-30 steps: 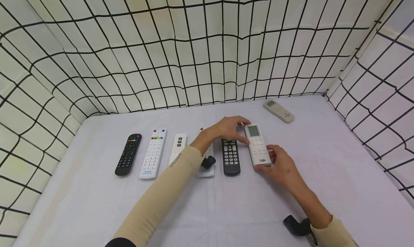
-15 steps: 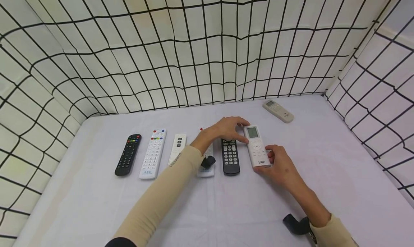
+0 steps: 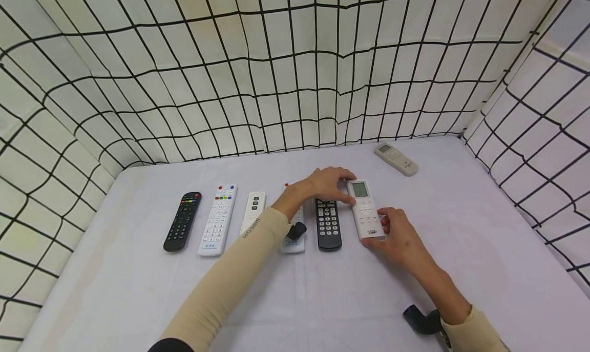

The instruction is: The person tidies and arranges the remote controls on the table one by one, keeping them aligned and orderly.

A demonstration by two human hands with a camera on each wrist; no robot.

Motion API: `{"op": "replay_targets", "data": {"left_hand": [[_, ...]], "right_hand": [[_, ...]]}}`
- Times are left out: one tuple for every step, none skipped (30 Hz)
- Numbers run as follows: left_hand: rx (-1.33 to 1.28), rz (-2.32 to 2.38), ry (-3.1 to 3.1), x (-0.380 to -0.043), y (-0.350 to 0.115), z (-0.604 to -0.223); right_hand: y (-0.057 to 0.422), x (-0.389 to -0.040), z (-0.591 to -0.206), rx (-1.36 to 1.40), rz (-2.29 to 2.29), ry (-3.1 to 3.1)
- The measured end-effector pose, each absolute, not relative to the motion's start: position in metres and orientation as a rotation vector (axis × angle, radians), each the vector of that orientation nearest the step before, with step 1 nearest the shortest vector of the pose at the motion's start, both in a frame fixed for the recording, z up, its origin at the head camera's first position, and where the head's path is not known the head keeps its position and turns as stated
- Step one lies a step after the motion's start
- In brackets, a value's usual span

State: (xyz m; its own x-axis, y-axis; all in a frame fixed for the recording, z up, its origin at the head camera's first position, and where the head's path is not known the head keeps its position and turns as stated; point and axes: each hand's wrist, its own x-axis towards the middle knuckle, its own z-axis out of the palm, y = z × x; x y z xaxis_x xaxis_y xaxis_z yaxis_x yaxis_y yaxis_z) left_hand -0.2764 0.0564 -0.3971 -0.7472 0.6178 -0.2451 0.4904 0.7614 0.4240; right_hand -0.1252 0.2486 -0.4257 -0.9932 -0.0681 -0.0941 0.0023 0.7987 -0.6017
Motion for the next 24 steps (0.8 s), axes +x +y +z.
{"op": "replay_targets", "data": {"left_hand": [[0.847,0.476,2.585,-0.2765,0.0564,-0.3972],[0.847,0.479,2.583,-0.2764,0.0563,-0.3972],[0.846,0.479,2.583,-0.2764,0.0562,-0.3971],[0.845,0.474,2.585,-0.2765,0.0561,-0.3972],[0.846,0.475,2.586,-0.2763,0.0560,-0.3972],[0.844,0.477,2.586,-0.2763,0.0559,-0.3972],[0.843,0.477,2.585,-0.2760,0.0558,-0.3971],[0.841,0.479,2.584,-0.2758,0.0557,-0.3969],[0.838,0.481,2.583,-0.2757,0.0556,-0.3968],[0.837,0.484,2.581,-0.2756,0.0556,-0.3967],[0.836,0.484,2.579,-0.2753,0.0556,-0.3964],[0.834,0.486,2.577,-0.2751,0.0556,-0.3960],[0.835,0.484,2.576,-0.2749,0.0556,-0.3957],[0.834,0.484,2.576,-0.2746,0.0556,-0.3953],[0.834,0.481,2.576,-0.2743,0.0556,-0.3948],[0.834,0.476,2.578,-0.2741,0.0557,-0.3944],[0.834,0.472,2.580,-0.2739,0.0557,-0.3940],[0.833,0.471,2.580,-0.2738,0.0558,-0.3936],[0.833,0.468,2.581,-0.2736,0.0558,-0.3932],[0.831,0.469,2.580,-0.2733,0.0558,-0.3927],[0.829,0.467,2.580,-0.2732,0.0558,-0.3923],[0.827,0.466,2.580,-0.2729,0.0558,-0.3918],[0.825,0.464,2.579,-0.2726,0.0558,-0.3914],[0.826,0.468,2.577,-0.2724,0.0557,-0.3910]], "right_hand": [[0.2487,-0.1253,-0.4254,-0.056,-0.959,2.874],[0.2489,-0.1254,-0.4252,-0.058,-0.956,2.875],[0.2491,-0.1258,-0.4252,-0.061,-0.953,2.876],[0.2492,-0.1260,-0.4252,-0.064,-0.952,2.877],[0.2493,-0.1262,-0.4253,-0.066,-0.949,2.879],[0.2491,-0.1264,-0.4253,-0.065,-0.945,2.879],[0.2489,-0.1265,-0.4253,-0.064,-0.940,2.880],[0.2485,-0.1265,-0.4253,-0.061,-0.937,2.880],[0.2481,-0.1264,-0.4254,-0.056,-0.934,2.878],[0.2477,-0.1263,-0.4253,-0.052,-0.931,2.877],[0.2475,-0.1263,-0.4252,-0.050,-0.930,2.875],[0.2472,-0.1262,-0.4248,-0.047,-0.930,2.872],[0.2473,-0.1263,-0.4246,-0.047,-0.932,2.870],[0.2470,-0.1262,-0.4245,-0.045,-0.931,2.868],[0.2471,-0.1263,-0.4244,-0.046,-0.933,2.865],[0.2470,-0.1263,-0.4242,-0.048,-0.935,2.865],[0.2469,-0.1263,-0.4242,-0.049,-0.935,2.864],[0.2466,-0.1262,-0.4242,-0.048,-0.933,2.866],[0.2464,-0.1263,-0.4244,-0.047,-0.930,2.867],[0.2462,-0.1262,-0.4245,-0.046,-0.927,2.867],[0.2465,-0.1264,-0.4244,-0.048,-0.927,2.867],[0.2464,-0.1264,-0.4245,-0.047,-0.925,2.866],[0.2464,-0.1263,-0.4244,-0.045,-0.924,2.864],[0.2464,-0.1263,-0.4238,-0.046,-0.927,2.861]]}}
